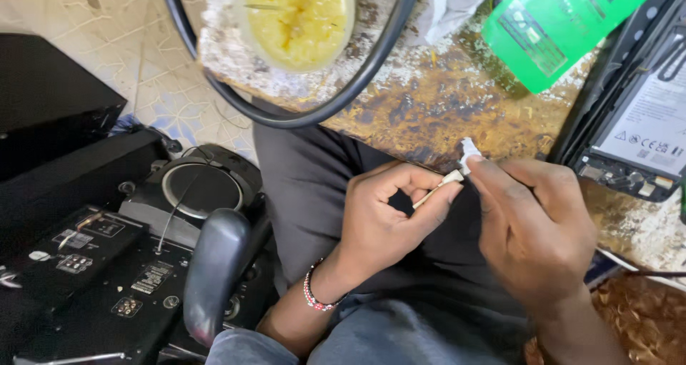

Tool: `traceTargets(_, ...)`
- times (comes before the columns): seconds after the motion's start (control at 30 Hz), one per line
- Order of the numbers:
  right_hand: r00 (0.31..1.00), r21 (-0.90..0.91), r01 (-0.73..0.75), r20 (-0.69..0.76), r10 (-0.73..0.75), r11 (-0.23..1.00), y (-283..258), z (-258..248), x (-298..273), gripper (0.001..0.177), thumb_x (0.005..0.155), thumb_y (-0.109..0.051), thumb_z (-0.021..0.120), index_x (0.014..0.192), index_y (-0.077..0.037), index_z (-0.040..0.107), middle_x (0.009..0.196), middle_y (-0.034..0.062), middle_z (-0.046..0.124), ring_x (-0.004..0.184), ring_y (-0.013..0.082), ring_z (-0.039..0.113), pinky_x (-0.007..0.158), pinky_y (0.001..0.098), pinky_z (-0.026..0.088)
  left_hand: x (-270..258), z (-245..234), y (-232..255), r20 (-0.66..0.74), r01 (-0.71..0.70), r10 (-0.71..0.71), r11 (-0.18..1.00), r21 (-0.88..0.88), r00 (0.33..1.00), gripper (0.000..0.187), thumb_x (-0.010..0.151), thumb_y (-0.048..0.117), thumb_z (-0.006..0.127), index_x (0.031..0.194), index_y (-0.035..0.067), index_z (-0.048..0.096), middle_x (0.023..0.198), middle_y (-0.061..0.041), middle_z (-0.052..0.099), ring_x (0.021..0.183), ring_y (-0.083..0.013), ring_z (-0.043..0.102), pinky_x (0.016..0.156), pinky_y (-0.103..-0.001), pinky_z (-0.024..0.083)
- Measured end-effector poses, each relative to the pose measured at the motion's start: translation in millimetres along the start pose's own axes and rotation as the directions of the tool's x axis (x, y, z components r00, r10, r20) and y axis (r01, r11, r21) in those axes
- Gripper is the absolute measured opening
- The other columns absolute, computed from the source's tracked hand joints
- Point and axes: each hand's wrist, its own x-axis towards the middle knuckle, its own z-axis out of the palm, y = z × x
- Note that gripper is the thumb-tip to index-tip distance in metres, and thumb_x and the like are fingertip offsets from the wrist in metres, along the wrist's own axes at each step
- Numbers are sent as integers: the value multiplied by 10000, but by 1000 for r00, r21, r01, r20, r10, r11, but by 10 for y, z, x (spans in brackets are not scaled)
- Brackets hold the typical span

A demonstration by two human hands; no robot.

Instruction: The person cleans a small electronic component with a tissue and a toothbrush, then uses a multimeter to test the component's electrical continuity.

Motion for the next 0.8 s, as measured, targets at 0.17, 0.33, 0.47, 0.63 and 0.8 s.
traceTargets(0.17,986,-92,-28,-167,12,995,-31,-148,-16,206,1162,65,764,1336,176,757,1213,340,704,1040,445,691,969,501,559,-49,-35,42,-11,-80,80,997,-9,997,131,940,173,747,833,118,695,701,42,604,649,-62,522,654,-251,455)
traceTargets(0.33,978,-11,-66,-197,62,998,-324,-277,-97,237,1200,120,683,1406,228,729,1265,349,761,1017,397,724,983,478,564,-196,-110,121,-28,-127,126,991,-34,992,74,947,159,750,900,108,724,747,27,638,671,-63,524,662,-259,440)
traceTargets(0.47,845,466,-510,114,522,723,-432,-222,-229,206,1007,-4,679,1197,75,702,975,139,704,769,158,645,728,247,491,-374,-165,247,37,-169,169,986,-9,985,98,950,225,756,974,130,752,785,10,657,705,-97,573,673,-254,461)
traceTargets(0.63,893,615,-408,115,435,675,-436,-220,-315,76,981,-37,663,995,36,680,968,128,643,682,134,560,675,231,449,-508,-212,331,79,-146,151,987,-69,985,96,979,260,722,1033,185,749,852,15,692,777,-89,617,733,-246,489)
traceTargets(0.8,870,823,-349,106,482,448,-453,-190,-369,127,963,-87,676,853,-27,654,848,65,587,835,145,592,802,226,466,-630,-141,412,8,-208,209,976,-58,978,100,958,236,743,986,148,781,827,22,734,697,-65,574,673,-234,503)
